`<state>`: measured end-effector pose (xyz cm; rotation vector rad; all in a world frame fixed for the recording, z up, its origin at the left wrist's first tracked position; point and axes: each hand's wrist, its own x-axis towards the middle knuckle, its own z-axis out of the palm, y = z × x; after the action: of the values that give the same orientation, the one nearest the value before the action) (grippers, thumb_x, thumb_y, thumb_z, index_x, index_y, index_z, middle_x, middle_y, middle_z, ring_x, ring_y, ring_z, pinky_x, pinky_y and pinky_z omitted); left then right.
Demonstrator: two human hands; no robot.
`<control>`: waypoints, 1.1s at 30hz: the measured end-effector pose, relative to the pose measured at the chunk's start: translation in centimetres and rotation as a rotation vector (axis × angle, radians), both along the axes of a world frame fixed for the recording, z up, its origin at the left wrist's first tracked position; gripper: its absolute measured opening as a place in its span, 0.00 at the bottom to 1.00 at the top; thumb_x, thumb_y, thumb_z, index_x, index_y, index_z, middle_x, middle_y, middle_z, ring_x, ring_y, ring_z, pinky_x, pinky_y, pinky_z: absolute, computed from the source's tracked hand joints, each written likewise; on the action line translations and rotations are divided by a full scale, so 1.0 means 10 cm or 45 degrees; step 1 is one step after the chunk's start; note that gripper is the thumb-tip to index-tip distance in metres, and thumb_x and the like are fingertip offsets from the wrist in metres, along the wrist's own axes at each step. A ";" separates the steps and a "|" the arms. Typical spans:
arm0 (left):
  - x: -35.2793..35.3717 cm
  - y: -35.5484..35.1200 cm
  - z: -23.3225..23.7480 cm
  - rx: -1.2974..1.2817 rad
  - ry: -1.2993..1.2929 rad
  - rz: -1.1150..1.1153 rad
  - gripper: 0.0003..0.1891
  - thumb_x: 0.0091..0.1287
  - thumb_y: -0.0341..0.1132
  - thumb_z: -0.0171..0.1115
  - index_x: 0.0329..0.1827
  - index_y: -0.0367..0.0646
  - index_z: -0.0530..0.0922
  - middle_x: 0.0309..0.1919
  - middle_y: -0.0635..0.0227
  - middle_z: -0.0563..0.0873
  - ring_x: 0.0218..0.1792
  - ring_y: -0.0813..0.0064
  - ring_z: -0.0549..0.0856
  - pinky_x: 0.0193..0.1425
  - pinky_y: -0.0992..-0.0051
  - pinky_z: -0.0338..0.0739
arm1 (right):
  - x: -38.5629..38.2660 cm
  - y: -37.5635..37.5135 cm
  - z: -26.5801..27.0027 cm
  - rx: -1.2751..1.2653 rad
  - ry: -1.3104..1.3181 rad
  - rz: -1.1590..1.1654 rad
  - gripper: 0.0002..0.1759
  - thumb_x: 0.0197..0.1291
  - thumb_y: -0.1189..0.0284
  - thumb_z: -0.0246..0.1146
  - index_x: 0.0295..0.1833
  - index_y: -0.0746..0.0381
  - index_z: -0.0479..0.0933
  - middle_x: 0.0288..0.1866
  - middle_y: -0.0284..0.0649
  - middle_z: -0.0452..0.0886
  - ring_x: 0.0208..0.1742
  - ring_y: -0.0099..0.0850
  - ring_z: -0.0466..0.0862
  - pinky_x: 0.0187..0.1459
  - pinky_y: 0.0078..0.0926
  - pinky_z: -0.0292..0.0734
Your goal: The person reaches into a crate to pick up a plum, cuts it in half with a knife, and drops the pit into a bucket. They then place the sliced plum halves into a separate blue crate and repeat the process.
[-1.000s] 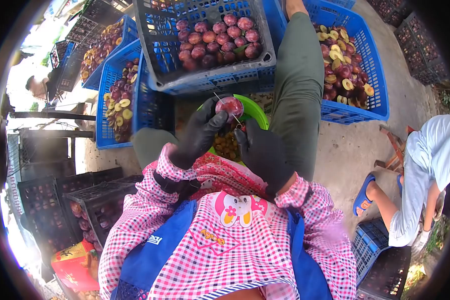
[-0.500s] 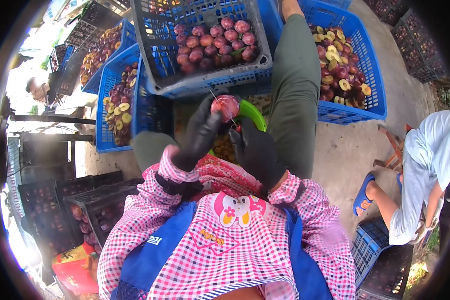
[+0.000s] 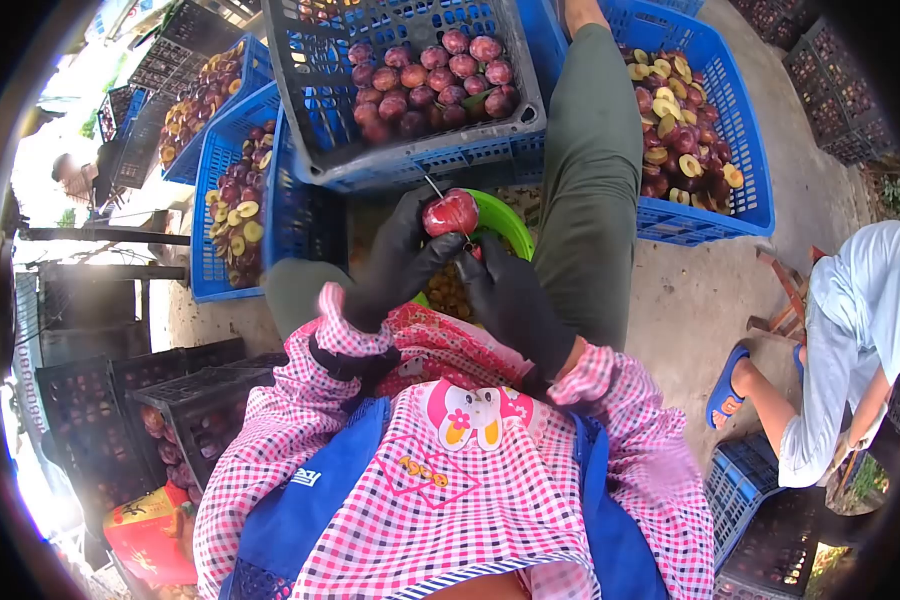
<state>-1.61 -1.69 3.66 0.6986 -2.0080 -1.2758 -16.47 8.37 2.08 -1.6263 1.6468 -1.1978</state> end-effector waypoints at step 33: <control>-0.18 0.31 -0.55 0.960 0.267 -0.661 0.15 0.74 0.34 0.55 0.60 0.39 0.74 0.49 0.68 0.81 0.47 0.82 0.80 0.52 0.77 0.75 | -0.53 -0.20 0.37 -0.342 0.734 0.712 0.17 0.52 0.56 0.69 0.39 0.57 0.78 0.27 0.38 0.78 0.25 0.38 0.82 0.24 0.37 0.74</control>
<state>-3.42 1.40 -1.88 0.3302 -1.5527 -2.3588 -21.72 6.40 5.83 -2.5602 1.1990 -0.7137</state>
